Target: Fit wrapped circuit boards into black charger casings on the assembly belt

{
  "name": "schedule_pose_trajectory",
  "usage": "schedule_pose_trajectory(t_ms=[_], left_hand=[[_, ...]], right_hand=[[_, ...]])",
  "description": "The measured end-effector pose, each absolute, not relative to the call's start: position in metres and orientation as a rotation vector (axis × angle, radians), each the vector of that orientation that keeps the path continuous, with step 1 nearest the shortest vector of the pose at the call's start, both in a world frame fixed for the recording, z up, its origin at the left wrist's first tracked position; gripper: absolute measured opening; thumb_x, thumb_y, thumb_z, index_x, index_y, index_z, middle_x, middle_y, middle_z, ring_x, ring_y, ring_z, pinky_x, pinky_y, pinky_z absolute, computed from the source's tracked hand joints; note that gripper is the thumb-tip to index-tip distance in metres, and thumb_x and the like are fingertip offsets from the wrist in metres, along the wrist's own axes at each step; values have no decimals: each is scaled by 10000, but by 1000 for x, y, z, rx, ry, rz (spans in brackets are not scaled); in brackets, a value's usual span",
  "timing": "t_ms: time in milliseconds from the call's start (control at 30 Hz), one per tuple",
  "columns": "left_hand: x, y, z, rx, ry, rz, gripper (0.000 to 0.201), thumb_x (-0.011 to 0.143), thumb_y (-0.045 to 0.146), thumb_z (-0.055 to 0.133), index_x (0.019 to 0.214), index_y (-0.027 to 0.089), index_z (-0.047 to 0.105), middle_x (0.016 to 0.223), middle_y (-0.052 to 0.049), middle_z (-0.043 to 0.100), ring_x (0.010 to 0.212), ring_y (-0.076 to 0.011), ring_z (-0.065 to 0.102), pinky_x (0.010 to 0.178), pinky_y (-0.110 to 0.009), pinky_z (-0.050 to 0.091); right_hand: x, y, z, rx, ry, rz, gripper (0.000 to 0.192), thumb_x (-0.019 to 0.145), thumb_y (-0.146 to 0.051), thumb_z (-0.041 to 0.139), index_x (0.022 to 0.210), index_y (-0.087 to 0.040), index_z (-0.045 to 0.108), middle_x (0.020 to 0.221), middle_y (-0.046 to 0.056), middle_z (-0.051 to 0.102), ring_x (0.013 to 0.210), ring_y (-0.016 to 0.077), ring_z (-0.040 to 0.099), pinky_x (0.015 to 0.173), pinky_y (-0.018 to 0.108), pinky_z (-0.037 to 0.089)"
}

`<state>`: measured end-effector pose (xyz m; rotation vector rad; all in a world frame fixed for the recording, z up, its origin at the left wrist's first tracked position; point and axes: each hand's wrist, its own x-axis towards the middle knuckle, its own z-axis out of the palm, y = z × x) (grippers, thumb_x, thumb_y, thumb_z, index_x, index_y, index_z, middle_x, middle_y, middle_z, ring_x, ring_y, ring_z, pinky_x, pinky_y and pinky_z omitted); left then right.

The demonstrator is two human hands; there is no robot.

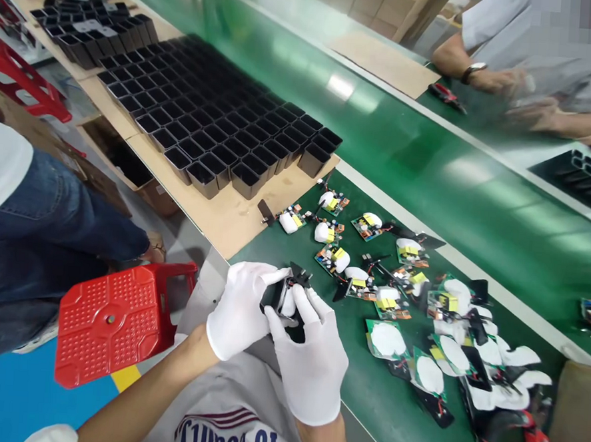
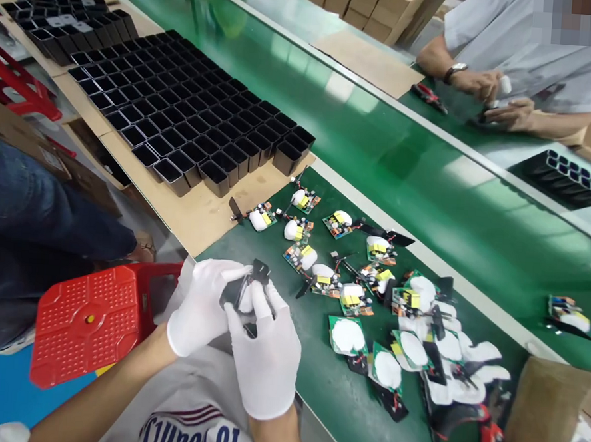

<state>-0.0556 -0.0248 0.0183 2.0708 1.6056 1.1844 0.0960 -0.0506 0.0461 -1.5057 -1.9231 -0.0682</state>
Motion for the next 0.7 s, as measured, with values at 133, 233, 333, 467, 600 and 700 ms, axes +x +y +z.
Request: schedule_pose_trajectory(t_ms=[133,233,333,467,600,700], left_hand=[[-56,-23,22,2070,1572,1225,516,861,255,777,1354,280,631,1148,-54,830,1042,-260,812,923,-414,594],[-57,-21,27,2098,1547,1236,492,877,316,781,1340,260,624,1091,-46,819,986,-259,808,872,-405,582],[-57,-20,28,2124,1553,1227,501,881,368,793,1332,250,609,1092,-49,810,985,-266,801,867,-412,564],[-54,-20,23,2121,1582,1251,472,871,271,747,1324,258,612,1102,-46,805,991,-256,788,895,-421,550],[-51,-20,18,2114,1570,1286,498,830,229,739,1315,247,628,1071,-46,792,960,-260,774,880,-436,550],[-51,-22,22,2067,1608,1304,460,837,255,779,1278,240,649,1091,-59,778,984,-269,766,900,-460,565]], right_hand=[[100,-48,46,-1488,-1970,-34,331,1070,-399,730,1374,-268,727,1300,121,802,1019,267,835,780,355,681],[102,-51,45,-1483,-1904,-2,371,1067,-438,743,1391,-262,701,1296,104,812,1034,245,834,830,335,681],[102,-53,44,-1464,-1880,19,413,1068,-459,740,1415,-241,687,1324,119,809,1052,249,830,880,340,680],[102,-50,42,-1516,-1972,19,325,1109,-434,660,1386,-279,730,1399,125,782,1015,278,832,785,376,672],[99,-52,40,-1515,-1936,9,318,1095,-375,694,1390,-271,749,1412,129,783,1010,258,840,801,346,671],[97,-56,46,-1500,-1816,57,333,1059,-306,746,1391,-280,772,1427,111,785,1055,233,841,861,307,669]])
